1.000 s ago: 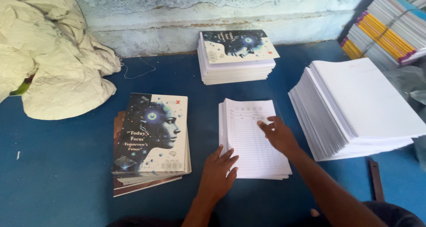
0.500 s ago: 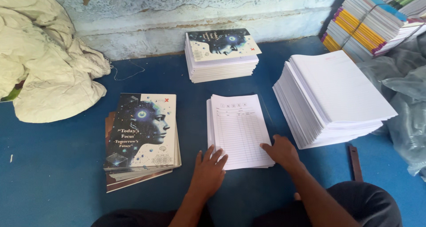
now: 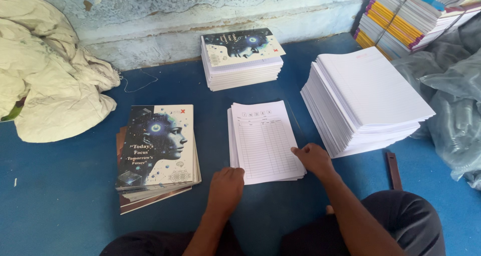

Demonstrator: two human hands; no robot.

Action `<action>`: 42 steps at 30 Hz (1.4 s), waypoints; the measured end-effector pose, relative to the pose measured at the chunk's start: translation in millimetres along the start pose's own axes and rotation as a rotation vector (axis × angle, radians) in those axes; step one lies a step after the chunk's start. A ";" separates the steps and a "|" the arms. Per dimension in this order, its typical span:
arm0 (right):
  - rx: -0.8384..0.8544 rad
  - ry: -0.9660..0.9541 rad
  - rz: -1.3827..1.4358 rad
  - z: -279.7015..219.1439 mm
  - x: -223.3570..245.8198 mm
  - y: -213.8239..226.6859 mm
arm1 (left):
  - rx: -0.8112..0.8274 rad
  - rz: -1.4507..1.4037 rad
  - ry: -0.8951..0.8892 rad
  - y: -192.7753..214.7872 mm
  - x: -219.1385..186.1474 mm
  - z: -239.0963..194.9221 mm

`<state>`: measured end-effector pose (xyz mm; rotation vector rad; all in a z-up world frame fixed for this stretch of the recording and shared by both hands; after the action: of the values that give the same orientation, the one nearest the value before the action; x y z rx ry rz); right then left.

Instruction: The person sits on the floor and assembles notebooks by inserting a stack of lined pages into a printed cover. They repeatedly pick up a cover, place the pages inside, and set the completed notebook aside.

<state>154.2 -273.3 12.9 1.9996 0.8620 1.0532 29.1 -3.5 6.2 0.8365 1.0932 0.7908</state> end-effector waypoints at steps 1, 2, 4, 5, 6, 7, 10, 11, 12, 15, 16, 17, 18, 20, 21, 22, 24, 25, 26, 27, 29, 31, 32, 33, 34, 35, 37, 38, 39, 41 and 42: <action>0.022 -0.016 -0.003 -0.3 -0.3 -1.9 | 0.002 -0.009 -0.011 0.9 -0.7 0.4; 0.044 -0.033 -0.005 -0.1 -1.2 -3.5 | -0.072 -0.023 -0.078 3.7 -4.0 -0.1; 0.005 0.061 -0.032 -1.6 -3.3 -4.2 | -0.219 -0.053 -0.213 8.3 -11.0 -1.8; -0.016 0.107 -0.045 -1.9 -4.3 -4.1 | -0.212 -0.040 -0.232 7.6 -12.9 -1.4; -0.022 0.098 -0.038 -1.3 -5.3 -4.7 | -0.205 -0.028 -0.252 6.7 -14.5 -1.2; -0.028 0.091 -0.031 -0.6 -5.0 -6.0 | -0.198 -0.016 -0.270 5.6 -15.7 -1.1; -0.044 0.121 -0.029 -1.4 -2.5 -5.9 | -0.139 -0.027 -0.250 1.1 -14.8 -1.0; -0.049 0.140 -0.031 -2.5 -1.0 -5.0 | -0.134 -0.035 -0.244 0.4 -13.6 -1.3; -0.054 0.147 -0.032 -3.9 0.5 -3.5 | -0.129 -0.042 -0.239 0.0 -12.2 -1.7; -0.075 0.188 -0.042 -12.4 7.3 2.5 | -0.134 -0.039 -0.239 -0.6 -11.2 -1.9; -0.087 0.214 -0.053 -16.5 9.7 5.4 | -0.139 -0.034 -0.243 -0.5 -11.7 -2.2; -0.101 0.239 -0.062 -20.5 12.4 9.5 | -0.142 -0.033 -0.237 -0.1 -11.9 -2.0; -0.124 0.272 -0.058 -25.2 15.8 13.5 | -0.144 -0.032 -0.231 0.5 -12.1 -2.1; -0.174 0.335 -0.051 -34.6 23.4 22.8 | -0.162 -0.031 -0.231 1.8 -13.1 -1.5; -0.236 0.394 -0.014 -39.4 28.1 30.0 | -0.176 -0.030 -0.236 2.9 -13.4 -2.1; -0.299 0.453 0.023 -44.5 32.8 37.0 | -0.191 -0.029 -0.241 3.7 -13.5 -2.0; -0.359 0.498 0.077 -53.6 40.3 49.5 | -0.191 -0.034 -0.246 4.2 -13.3 -2.9; -0.360 0.485 0.096 -56.5 43.7 56.2 | -0.191 -0.036 -0.250 4.6 -13.1 -2.7; -0.361 0.471 0.116 -59.2 46.8 63.1 | -0.196 -0.037 -0.253 5.0 -13.2 -2.0; -0.372 0.475 0.144 -62.7 48.9 70.6 | -0.200 -0.038 -0.257 5.0 -13.6 -1.4; -0.394 0.482 0.198 -68.2 50.7 86.8 | -0.198 -0.044 -0.256 5.0 -14.4 -1.1; -0.418 0.525 0.231 -71.3 51.3 104.8 | -0.189 -0.050 -0.248 5.6 -15.2 -0.7; -0.430 0.548 0.247 -71.6 51.6 113.2 | -0.187 -0.059 -0.250 6.1 -16.1 -0.7; -0.461 0.576 0.202 -71.4 52.9 121.1 | -0.187 -0.064 -0.251 7.2 -16.1 -0.9; -0.491 0.604 0.157 -70.8 52.6 129.7 | -0.187 -0.070 -0.251 8.1 -16.2 -0.6; -0.519 0.633 0.112 -69.5 52.2 136.9 | -0.180 -0.071 -0.245 8.8 -16.0 -0.4; -0.554 0.639 0.079 -62.7 48.2 152.1 | -0.166 -0.073 -0.233 8.9 -15.9 0.2; -0.572 0.642 0.062 -58.1 45.7 159.0 | -0.173 -0.073 -0.238 8.9 -16.0 0.3; -0.613 0.640 0.011 -53.4 43.0 164.7 | -0.178 -0.073 -0.243 8.9 -16.1 0.0; -0.695 0.636 -0.091 -42.4 37.0 175.2 | -0.183 -0.072 -0.239 8.6 -15.5 0.0; -0.694 0.598 -0.131 -35.1 33.6 178.3 | -0.182 -0.073 -0.231 8.3 -15.1 0.1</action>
<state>179.5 -330.8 186.7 1.0504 0.7551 1.6338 24.2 -12.8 19.8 0.7112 0.8291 0.7020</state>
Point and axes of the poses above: each hand's wrist, its own z-axis towards the middle knuckle, its own y-axis out of the back of the hand, x = y × z, the point moved 3 cm from there along z, towards the middle knuckle, and after that the axes turned 4 degrees about -y, right-handed, at the moved point
